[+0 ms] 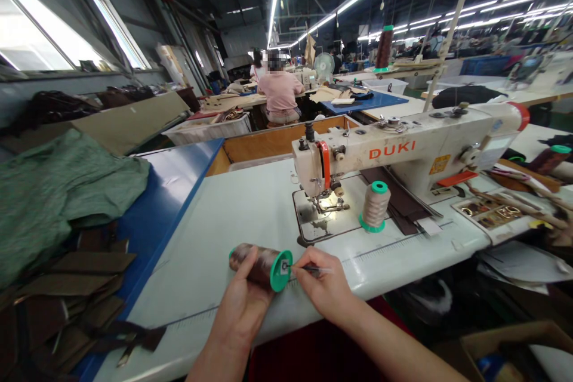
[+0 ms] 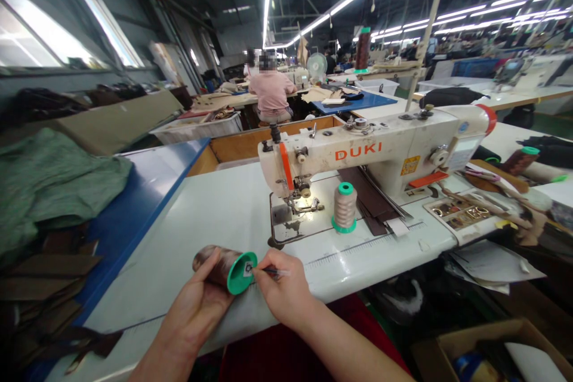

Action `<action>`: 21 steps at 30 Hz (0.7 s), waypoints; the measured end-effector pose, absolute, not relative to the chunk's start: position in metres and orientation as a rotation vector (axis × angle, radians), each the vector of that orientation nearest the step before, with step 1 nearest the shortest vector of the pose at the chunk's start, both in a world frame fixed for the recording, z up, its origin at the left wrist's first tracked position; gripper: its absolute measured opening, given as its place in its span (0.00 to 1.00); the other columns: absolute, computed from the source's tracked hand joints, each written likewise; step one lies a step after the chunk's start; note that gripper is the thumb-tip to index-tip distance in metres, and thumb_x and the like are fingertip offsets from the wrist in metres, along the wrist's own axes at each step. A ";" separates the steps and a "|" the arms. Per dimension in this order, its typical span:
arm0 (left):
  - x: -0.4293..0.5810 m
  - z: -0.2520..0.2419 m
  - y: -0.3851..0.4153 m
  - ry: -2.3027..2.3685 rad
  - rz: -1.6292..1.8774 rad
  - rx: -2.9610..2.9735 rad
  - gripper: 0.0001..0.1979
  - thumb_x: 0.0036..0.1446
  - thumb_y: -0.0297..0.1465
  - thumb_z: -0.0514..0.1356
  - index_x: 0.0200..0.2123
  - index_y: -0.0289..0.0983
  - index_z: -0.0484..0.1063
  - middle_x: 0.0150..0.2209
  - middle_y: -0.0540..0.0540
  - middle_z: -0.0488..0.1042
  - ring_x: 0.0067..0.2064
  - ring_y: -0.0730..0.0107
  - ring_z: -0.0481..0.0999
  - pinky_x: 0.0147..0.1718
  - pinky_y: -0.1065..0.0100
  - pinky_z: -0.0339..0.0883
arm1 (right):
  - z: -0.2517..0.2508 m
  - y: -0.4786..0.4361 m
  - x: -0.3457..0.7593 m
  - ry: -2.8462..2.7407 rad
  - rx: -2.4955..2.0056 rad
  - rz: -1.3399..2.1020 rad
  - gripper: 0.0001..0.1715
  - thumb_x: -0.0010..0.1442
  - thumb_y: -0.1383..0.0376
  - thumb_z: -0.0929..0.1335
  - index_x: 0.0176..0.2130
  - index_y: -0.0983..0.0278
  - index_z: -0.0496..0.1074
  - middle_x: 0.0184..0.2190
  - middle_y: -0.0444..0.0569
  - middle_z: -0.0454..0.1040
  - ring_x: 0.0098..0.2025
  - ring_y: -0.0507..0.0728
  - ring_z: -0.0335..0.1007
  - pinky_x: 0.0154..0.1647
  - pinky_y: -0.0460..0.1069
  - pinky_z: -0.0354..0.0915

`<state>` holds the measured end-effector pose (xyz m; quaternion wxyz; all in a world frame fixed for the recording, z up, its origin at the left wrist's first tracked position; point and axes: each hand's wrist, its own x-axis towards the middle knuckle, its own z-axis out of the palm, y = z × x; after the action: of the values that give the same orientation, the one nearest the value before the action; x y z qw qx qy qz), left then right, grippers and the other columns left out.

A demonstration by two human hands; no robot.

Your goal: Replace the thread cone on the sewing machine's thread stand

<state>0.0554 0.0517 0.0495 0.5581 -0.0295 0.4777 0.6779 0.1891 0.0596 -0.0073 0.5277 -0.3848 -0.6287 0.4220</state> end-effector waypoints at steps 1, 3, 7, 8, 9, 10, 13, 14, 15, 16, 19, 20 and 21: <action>0.055 0.049 0.052 1.125 1.603 -0.070 0.11 0.61 0.19 0.54 0.28 0.36 0.68 0.25 0.53 0.74 0.22 0.76 0.75 0.25 0.72 0.73 | -0.007 0.060 0.189 -1.497 -0.923 1.003 0.10 0.56 0.65 0.67 0.24 0.63 0.68 0.21 0.41 0.67 0.24 0.50 0.62 0.26 0.45 0.59; 0.056 0.050 0.052 1.122 1.605 -0.072 0.11 0.61 0.19 0.54 0.27 0.36 0.68 0.25 0.54 0.74 0.22 0.76 0.75 0.25 0.73 0.73 | -0.006 0.059 0.189 -1.502 -0.916 1.004 0.10 0.56 0.64 0.67 0.24 0.62 0.69 0.21 0.41 0.68 0.25 0.51 0.63 0.27 0.45 0.60; 0.057 0.052 0.052 1.125 1.599 -0.079 0.12 0.61 0.19 0.54 0.27 0.36 0.67 0.24 0.53 0.73 0.22 0.75 0.74 0.24 0.72 0.73 | -0.006 0.059 0.189 -1.508 -0.911 1.012 0.10 0.55 0.64 0.67 0.23 0.62 0.68 0.20 0.41 0.67 0.23 0.50 0.63 0.25 0.44 0.59; 0.057 0.053 0.052 1.124 1.601 -0.077 0.12 0.61 0.19 0.54 0.27 0.36 0.67 0.24 0.54 0.73 0.21 0.75 0.74 0.24 0.72 0.73 | -0.007 0.059 0.189 -1.500 -0.918 1.006 0.10 0.56 0.64 0.67 0.23 0.62 0.68 0.20 0.41 0.67 0.24 0.50 0.63 0.25 0.45 0.59; 0.057 0.053 0.051 1.123 1.603 -0.072 0.12 0.61 0.19 0.54 0.26 0.36 0.67 0.23 0.54 0.73 0.21 0.76 0.74 0.24 0.72 0.73 | -0.006 0.059 0.189 -1.495 -0.925 1.001 0.10 0.56 0.64 0.66 0.23 0.62 0.68 0.20 0.41 0.67 0.24 0.51 0.63 0.26 0.45 0.59; 0.057 0.053 0.051 1.121 1.605 -0.067 0.12 0.61 0.19 0.54 0.26 0.36 0.66 0.23 0.55 0.72 0.21 0.76 0.73 0.24 0.73 0.73 | -0.006 0.059 0.189 -1.495 -0.928 0.998 0.10 0.56 0.64 0.66 0.23 0.62 0.68 0.20 0.41 0.67 0.24 0.51 0.63 0.26 0.45 0.60; 0.058 0.054 0.050 1.110 1.606 -0.053 0.12 0.60 0.19 0.54 0.26 0.37 0.66 0.22 0.55 0.71 0.21 0.78 0.72 0.25 0.74 0.73 | -0.006 0.059 0.189 -1.514 -0.920 1.009 0.09 0.55 0.64 0.67 0.24 0.62 0.69 0.20 0.41 0.68 0.24 0.50 0.62 0.26 0.45 0.60; 0.058 0.054 0.050 1.108 1.605 -0.053 0.12 0.60 0.18 0.54 0.26 0.36 0.66 0.22 0.55 0.71 0.21 0.78 0.72 0.25 0.74 0.73 | -0.005 0.059 0.189 -1.515 -0.920 1.012 0.09 0.55 0.64 0.67 0.24 0.62 0.69 0.20 0.40 0.68 0.23 0.50 0.62 0.26 0.45 0.59; 0.058 0.054 0.050 1.106 1.603 -0.053 0.12 0.60 0.18 0.54 0.26 0.36 0.66 0.23 0.55 0.71 0.21 0.78 0.73 0.26 0.74 0.73 | -0.005 0.059 0.189 -1.510 -0.923 1.011 0.10 0.55 0.64 0.67 0.23 0.62 0.69 0.19 0.40 0.67 0.23 0.50 0.62 0.25 0.45 0.59; 0.058 0.054 0.050 1.106 1.602 -0.054 0.12 0.60 0.18 0.54 0.26 0.36 0.66 0.23 0.54 0.72 0.22 0.77 0.73 0.26 0.73 0.73 | -0.006 0.059 0.189 -1.501 -0.928 1.007 0.10 0.55 0.65 0.67 0.23 0.62 0.68 0.20 0.41 0.67 0.23 0.50 0.62 0.25 0.45 0.59; 0.057 0.052 0.051 1.102 1.602 -0.057 0.12 0.60 0.19 0.54 0.26 0.37 0.66 0.23 0.54 0.72 0.21 0.77 0.73 0.25 0.73 0.73 | -0.007 0.060 0.188 -1.495 -0.927 1.000 0.09 0.56 0.65 0.67 0.24 0.62 0.69 0.21 0.41 0.68 0.24 0.51 0.64 0.27 0.45 0.60; 0.057 0.052 0.051 1.100 1.604 -0.060 0.12 0.60 0.19 0.54 0.27 0.37 0.67 0.23 0.54 0.72 0.21 0.77 0.73 0.24 0.73 0.73 | -0.008 0.060 0.188 -1.500 -0.918 1.004 0.09 0.55 0.65 0.67 0.24 0.62 0.70 0.21 0.41 0.69 0.24 0.51 0.64 0.27 0.45 0.60; 0.057 0.051 0.051 1.099 1.605 -0.065 0.11 0.60 0.19 0.54 0.27 0.37 0.67 0.23 0.54 0.72 0.21 0.77 0.73 0.24 0.74 0.73 | -0.008 0.060 0.188 -1.504 -0.906 1.009 0.09 0.55 0.65 0.68 0.24 0.62 0.70 0.21 0.41 0.69 0.24 0.51 0.64 0.27 0.45 0.60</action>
<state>0.0569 0.0512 0.0515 0.5627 -0.0275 0.4667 0.6818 0.1876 0.0598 -0.0084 0.5296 -0.3796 -0.6301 0.4224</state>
